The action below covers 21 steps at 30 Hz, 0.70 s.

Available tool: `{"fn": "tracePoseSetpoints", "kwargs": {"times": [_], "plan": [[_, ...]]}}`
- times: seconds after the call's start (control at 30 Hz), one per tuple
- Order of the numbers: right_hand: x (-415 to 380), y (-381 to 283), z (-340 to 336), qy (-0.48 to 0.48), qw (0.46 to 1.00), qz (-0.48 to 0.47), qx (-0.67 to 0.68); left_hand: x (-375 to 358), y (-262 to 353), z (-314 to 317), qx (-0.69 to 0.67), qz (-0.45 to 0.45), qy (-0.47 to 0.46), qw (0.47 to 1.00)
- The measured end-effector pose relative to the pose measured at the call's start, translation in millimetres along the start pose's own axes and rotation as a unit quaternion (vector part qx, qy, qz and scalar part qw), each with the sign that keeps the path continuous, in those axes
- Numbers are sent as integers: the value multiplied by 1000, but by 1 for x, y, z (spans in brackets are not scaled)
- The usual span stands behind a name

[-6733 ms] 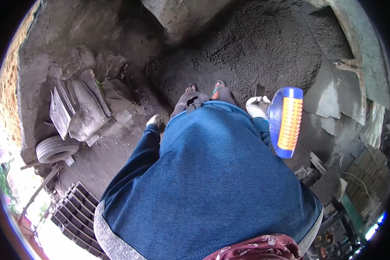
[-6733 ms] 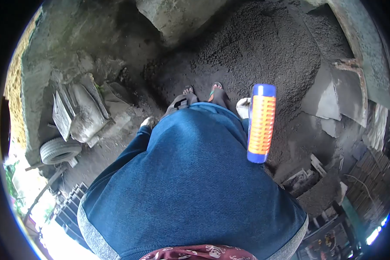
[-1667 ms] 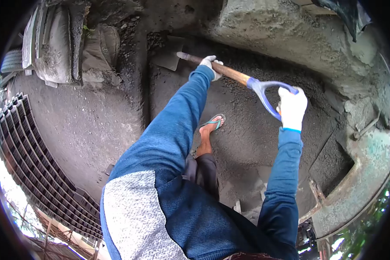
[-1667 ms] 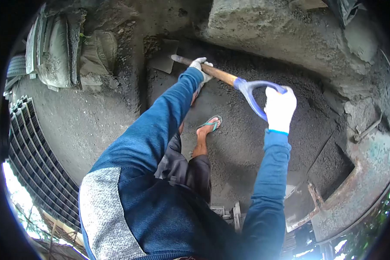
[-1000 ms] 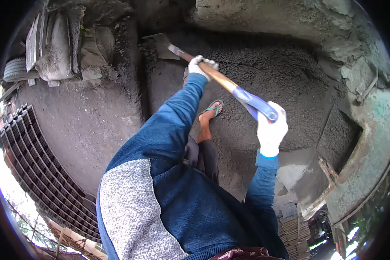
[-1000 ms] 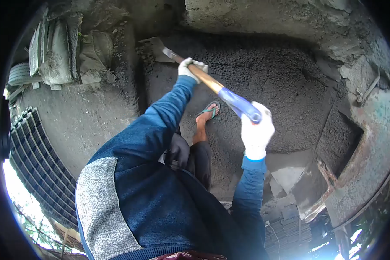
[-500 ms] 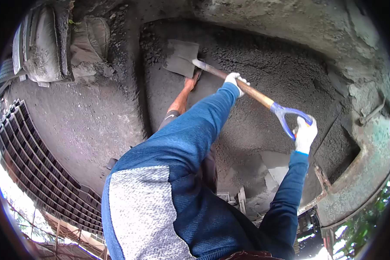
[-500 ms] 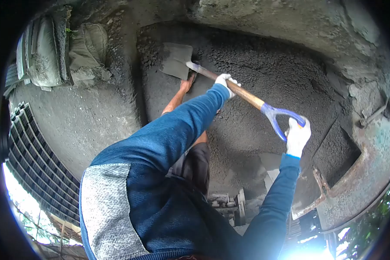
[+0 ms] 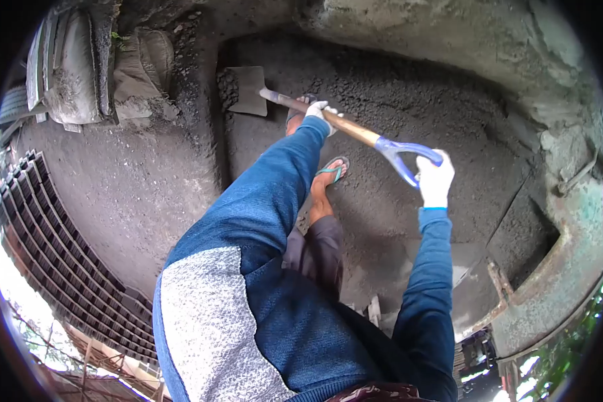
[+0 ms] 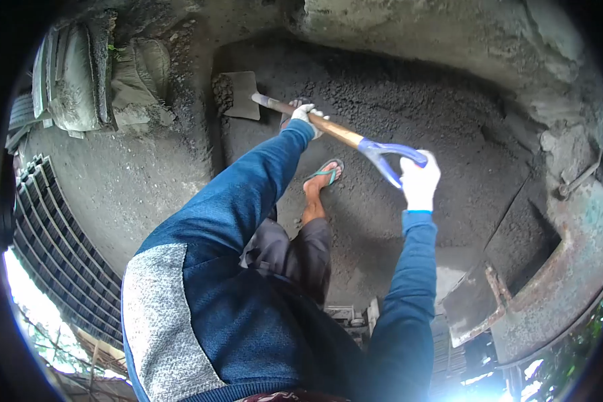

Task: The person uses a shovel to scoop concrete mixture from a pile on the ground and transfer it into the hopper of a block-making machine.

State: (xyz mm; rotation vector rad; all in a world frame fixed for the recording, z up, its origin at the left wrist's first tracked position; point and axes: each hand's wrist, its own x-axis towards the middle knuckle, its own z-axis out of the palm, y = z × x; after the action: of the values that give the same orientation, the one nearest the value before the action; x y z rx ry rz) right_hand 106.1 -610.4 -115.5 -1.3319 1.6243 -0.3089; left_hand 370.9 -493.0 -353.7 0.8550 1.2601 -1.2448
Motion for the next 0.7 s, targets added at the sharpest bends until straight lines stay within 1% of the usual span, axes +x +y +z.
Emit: {"fn": "tracePoseSetpoints", "kwargs": {"times": [0.07,0.13,0.2,0.27,0.33,0.4,0.47,0.53,0.57,0.6,0.63,0.67,0.7], "plan": [[0,11,-32,3,1000,16,7,4,-26,-8,-27,-34,-24,999],[-3,26,-71,-5,998,35,60,-22,-62,-3,-23,-43,-11,999],[-20,29,-105,14,993,65,97,-44,-94,-6,-22,-46,0,999],[-43,37,-143,-1,993,68,93,-66,-123,-25,-33,-48,-60,996],[-70,53,-177,1,990,79,115,-81,-141,-48,-73,-92,-40,992],[-107,56,-200,8,987,102,122,-146,-149,-55,-61,-103,7,993],[-144,52,-214,14,985,121,125,-193,-142,-67,-71,-92,9,993],[-177,37,-214,34,980,129,148,-197,-113,-91,-111,-62,-96,987],[-188,41,-213,41,979,124,158,-183,-101,-104,-129,-35,-220,966],[-202,28,-207,47,975,146,163,-200,-91,-86,-31,-17,-24,999],[-209,35,-208,31,974,144,171,-142,-87,-109,8,5,-4,1000],[-222,19,-205,33,969,152,194,-119,-79,-115,49,-11,39,998],[-232,13,-206,41,967,147,206,-126,-74,-110,76,6,57,995]]}}
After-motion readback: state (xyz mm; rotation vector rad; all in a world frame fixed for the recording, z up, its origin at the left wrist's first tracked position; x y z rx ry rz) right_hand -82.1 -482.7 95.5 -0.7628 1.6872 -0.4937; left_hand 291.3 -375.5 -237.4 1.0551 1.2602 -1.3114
